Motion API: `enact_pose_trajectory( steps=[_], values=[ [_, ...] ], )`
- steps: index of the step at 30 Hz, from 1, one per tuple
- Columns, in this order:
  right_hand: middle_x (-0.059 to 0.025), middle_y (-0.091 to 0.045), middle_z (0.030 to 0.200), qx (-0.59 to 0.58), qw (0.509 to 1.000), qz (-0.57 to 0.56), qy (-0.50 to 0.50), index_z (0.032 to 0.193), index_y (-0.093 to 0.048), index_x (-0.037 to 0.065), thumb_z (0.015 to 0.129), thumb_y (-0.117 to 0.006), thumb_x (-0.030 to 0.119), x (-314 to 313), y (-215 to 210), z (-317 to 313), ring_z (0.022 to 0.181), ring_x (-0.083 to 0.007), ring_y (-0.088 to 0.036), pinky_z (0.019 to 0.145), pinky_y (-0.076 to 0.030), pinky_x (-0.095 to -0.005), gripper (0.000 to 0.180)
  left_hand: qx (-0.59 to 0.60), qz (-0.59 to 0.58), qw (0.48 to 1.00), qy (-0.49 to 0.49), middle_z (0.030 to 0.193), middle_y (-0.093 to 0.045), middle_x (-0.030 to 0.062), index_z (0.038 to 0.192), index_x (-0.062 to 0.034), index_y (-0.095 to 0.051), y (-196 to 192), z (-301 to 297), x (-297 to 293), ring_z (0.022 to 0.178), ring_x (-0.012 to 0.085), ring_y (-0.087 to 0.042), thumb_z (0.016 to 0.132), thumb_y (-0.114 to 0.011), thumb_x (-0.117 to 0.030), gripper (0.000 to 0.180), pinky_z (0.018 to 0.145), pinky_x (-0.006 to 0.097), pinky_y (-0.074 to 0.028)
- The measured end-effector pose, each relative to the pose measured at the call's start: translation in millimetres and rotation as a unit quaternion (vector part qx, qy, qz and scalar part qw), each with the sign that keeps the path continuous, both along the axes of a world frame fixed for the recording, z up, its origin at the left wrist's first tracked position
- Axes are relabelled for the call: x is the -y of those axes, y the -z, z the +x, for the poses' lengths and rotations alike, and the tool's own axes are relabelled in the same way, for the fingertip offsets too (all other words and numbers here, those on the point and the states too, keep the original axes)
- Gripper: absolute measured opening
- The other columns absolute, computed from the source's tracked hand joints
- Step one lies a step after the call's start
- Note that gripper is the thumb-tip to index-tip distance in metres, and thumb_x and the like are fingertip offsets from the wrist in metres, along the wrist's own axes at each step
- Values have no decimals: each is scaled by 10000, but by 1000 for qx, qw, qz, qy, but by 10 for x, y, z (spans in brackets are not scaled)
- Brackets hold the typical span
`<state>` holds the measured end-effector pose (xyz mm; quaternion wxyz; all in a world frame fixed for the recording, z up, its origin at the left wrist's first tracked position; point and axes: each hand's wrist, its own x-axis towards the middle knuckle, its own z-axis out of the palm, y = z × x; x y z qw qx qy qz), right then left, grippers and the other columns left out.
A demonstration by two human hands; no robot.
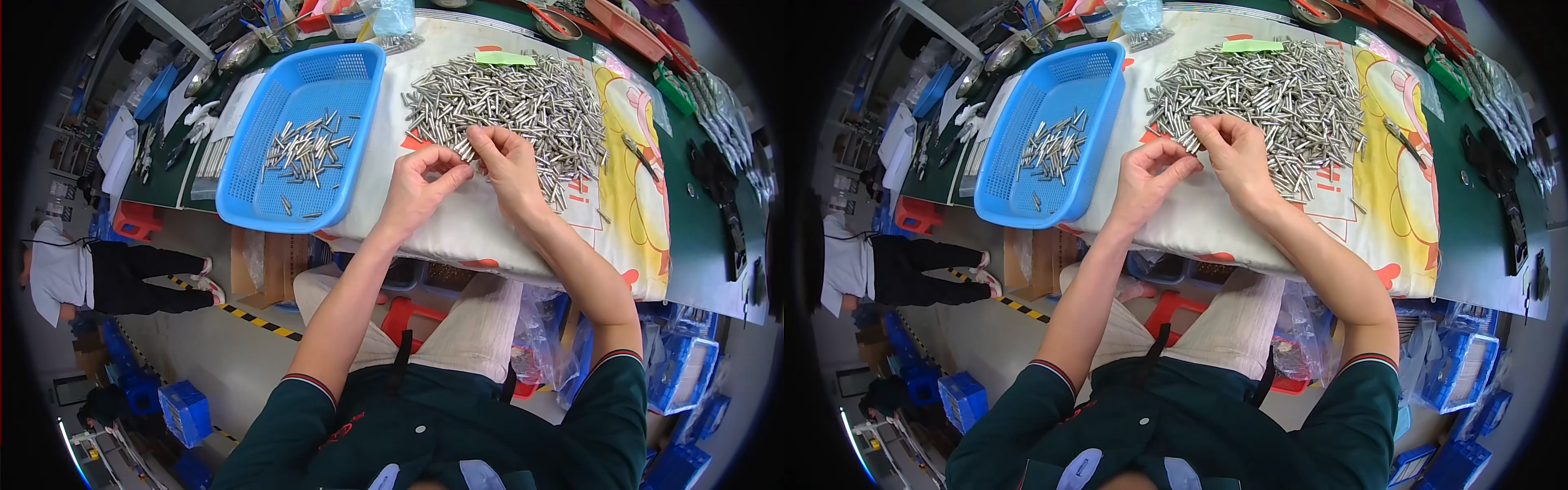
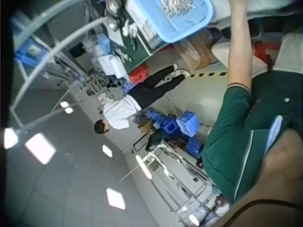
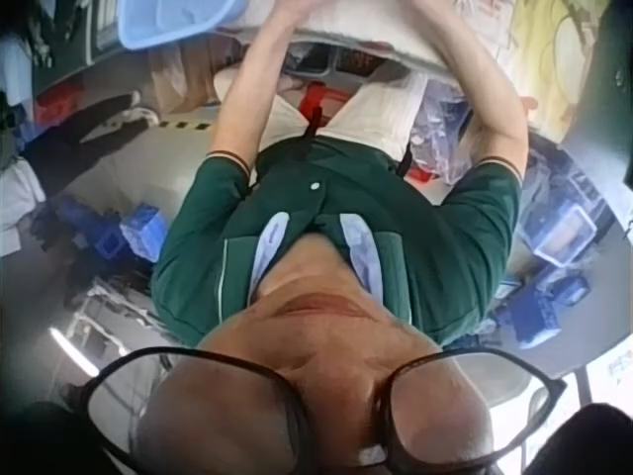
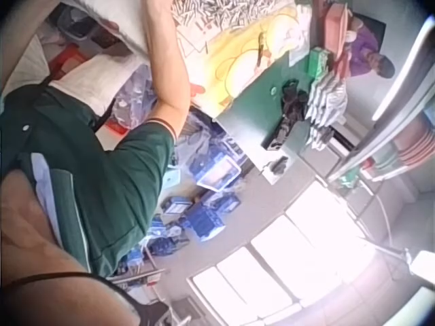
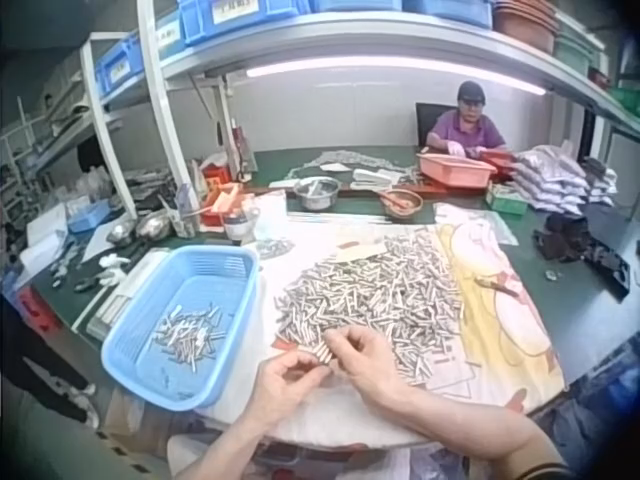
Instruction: Sorting and inspecting small metal pins at a factory assembly line.
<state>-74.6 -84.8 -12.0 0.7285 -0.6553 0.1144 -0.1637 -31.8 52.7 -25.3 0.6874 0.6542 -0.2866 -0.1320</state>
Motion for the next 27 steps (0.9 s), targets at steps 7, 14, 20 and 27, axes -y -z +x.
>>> enact_pose_trajectory(
  steps=[7,14,20,27],
  values=[
    [50,-510,637,8,1000,-11,-1,797,-635,3,861,-617,226,-12,-17,-11,582,-29,-394,504,-315,-205,233,1,-6,1000,3,736,-649,39,800,6,-637,4,3,-3,679,96,-603,776,-668,-73,88,635,238,-475],
    [46,-517,630,28,998,-49,6,799,-632,-10,858,-619,197,-18,-21,-13,570,-26,-403,495,-328,-201,216,-3,-15,1000,9,743,-653,50,777,11,-619,-14,-2,-9,685,98,-607,791,-661,-79,101,631,236,-474],
    [51,-509,615,33,997,-62,11,793,-633,-7,856,-617,182,-24,-25,-20,557,-24,-401,483,-325,-200,200,11,-9,1000,3,746,-652,55,785,16,-612,-3,-1,-12,692,100,-609,796,-655,-70,97,627,238,-473],
    [48,-510,610,33,997,-69,11,788,-630,-9,854,-621,185,-29,-38,-27,551,-25,-399,476,-323,-201,205,16,-17,1000,2,745,-649,51,788,17,-609,19,-1,-10,697,99,-609,794,-645,-50,77,640,239,-478]
  ],
)
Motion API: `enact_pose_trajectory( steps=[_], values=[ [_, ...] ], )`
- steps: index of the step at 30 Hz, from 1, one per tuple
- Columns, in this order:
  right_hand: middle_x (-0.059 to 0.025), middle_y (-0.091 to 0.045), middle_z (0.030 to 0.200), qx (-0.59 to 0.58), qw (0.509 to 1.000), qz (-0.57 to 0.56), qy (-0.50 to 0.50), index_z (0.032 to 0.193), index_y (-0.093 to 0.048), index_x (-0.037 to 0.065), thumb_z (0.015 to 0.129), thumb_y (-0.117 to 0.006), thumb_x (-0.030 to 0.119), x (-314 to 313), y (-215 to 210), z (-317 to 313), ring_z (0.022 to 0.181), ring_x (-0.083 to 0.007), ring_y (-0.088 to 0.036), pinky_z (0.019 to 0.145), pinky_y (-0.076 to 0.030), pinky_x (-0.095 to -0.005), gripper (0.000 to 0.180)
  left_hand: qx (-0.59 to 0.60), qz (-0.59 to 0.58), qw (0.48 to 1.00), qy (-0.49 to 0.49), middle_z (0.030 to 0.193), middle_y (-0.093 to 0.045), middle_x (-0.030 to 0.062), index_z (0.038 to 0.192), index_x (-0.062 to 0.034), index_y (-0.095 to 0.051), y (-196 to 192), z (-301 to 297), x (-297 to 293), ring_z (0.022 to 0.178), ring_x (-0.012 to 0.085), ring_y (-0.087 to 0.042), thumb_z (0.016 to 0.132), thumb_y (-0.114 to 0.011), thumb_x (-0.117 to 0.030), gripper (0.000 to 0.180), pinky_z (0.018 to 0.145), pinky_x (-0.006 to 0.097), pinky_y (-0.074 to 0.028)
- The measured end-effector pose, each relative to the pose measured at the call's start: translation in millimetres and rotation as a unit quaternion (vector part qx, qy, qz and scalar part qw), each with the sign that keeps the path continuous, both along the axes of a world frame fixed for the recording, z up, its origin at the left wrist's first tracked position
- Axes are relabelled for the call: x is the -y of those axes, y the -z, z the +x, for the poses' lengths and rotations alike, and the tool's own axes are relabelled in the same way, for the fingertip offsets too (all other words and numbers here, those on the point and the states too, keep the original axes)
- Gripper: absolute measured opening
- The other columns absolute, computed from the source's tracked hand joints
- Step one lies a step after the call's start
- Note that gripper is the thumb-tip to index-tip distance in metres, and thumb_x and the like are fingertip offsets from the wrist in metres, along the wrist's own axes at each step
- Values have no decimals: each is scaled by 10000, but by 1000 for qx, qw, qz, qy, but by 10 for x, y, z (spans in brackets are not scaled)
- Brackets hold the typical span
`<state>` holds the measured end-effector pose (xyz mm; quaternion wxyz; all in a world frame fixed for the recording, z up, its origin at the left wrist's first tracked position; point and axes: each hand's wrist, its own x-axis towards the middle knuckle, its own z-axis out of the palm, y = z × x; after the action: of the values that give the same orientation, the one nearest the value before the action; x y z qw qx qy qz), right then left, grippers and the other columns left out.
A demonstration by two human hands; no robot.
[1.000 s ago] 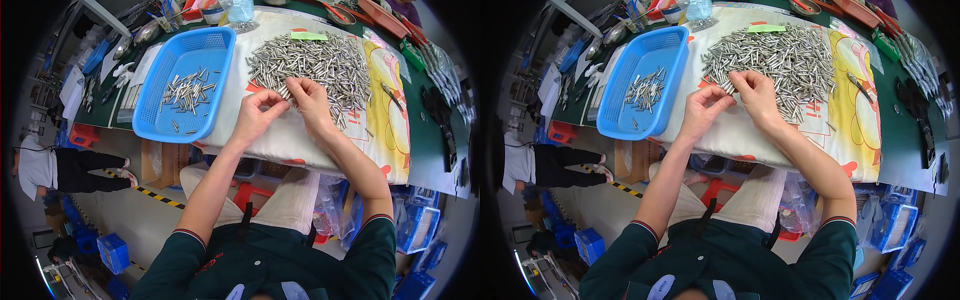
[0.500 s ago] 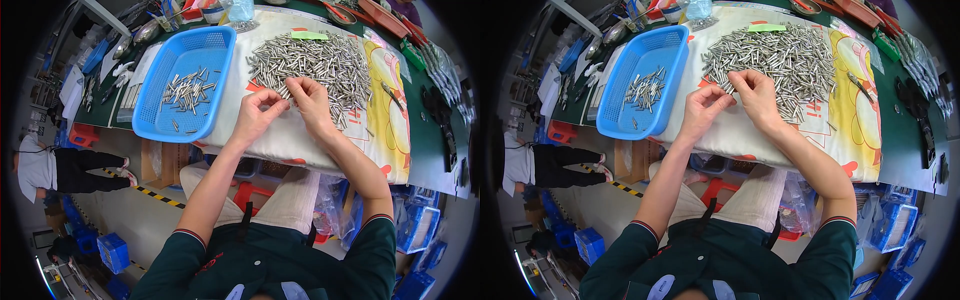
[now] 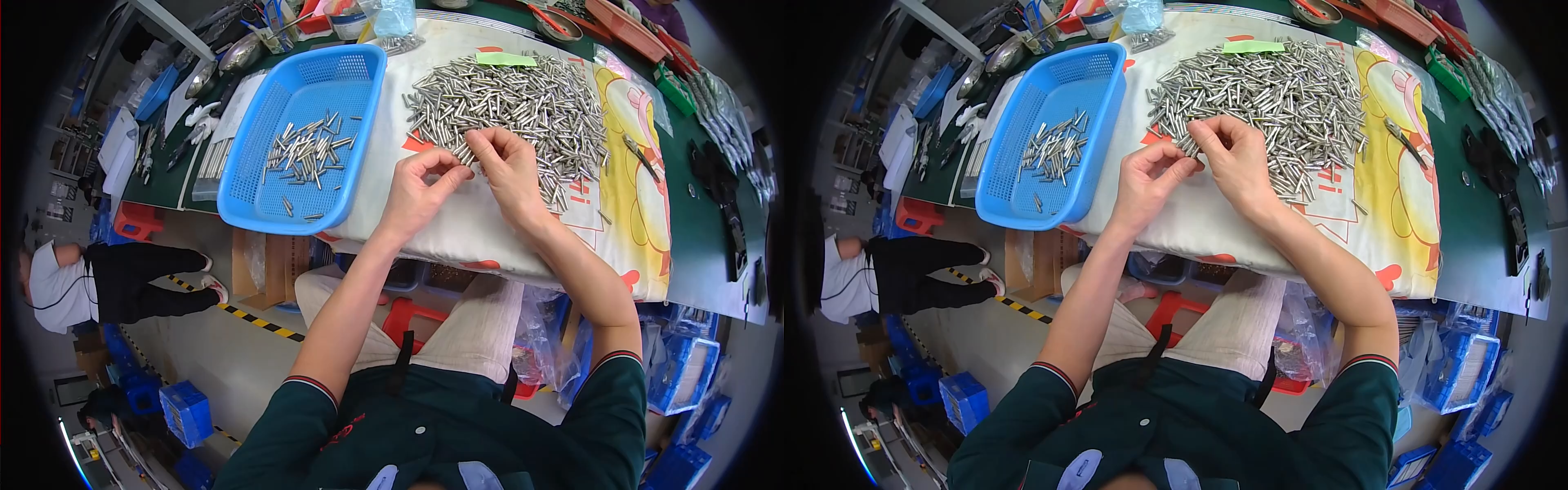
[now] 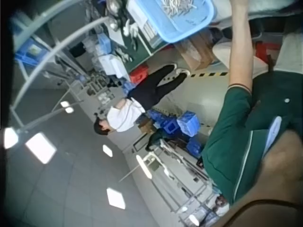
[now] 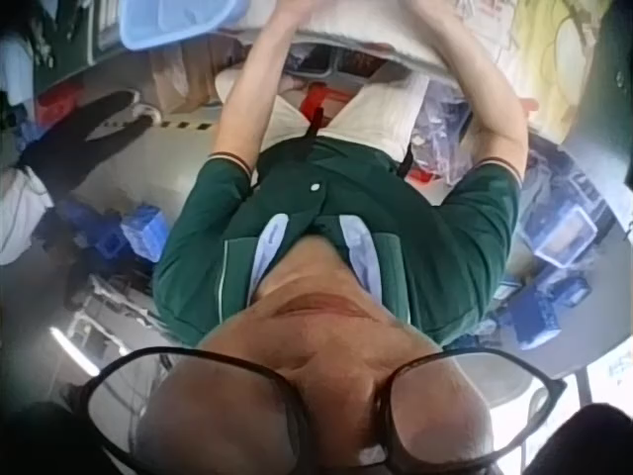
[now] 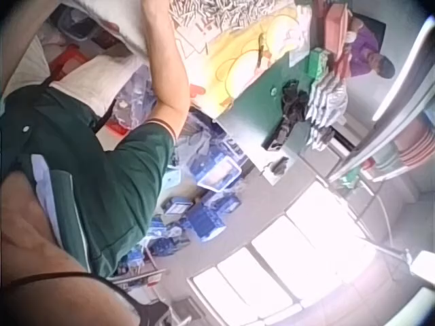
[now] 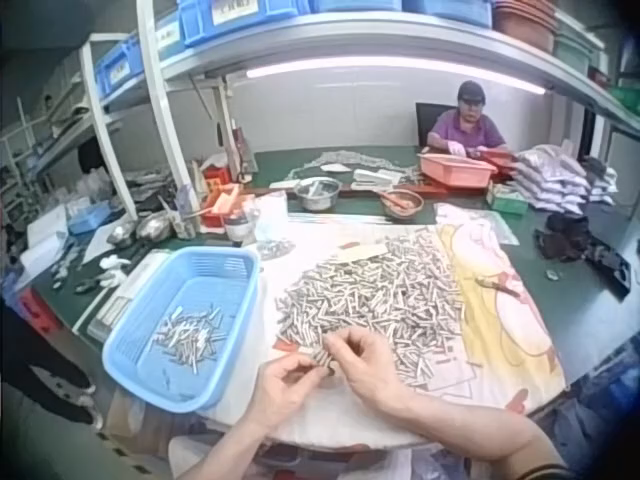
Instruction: Sorting and inspecting small metal pins at a factory assembly line.
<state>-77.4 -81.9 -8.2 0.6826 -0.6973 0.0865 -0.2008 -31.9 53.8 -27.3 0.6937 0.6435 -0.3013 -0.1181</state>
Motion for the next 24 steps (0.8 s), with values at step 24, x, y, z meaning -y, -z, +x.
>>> enact_pose_trajectory(
  steps=[24],
  values=[
    [39,-525,624,22,999,-34,0,793,-629,-20,858,-618,196,6,-41,66,566,-28,-409,484,-330,-202,225,-41,-34,994,-95,738,-647,56,822,21,-615,-32,22,15,694,97,-615,822,-578,-34,66,638,228,-482]
  ],
)
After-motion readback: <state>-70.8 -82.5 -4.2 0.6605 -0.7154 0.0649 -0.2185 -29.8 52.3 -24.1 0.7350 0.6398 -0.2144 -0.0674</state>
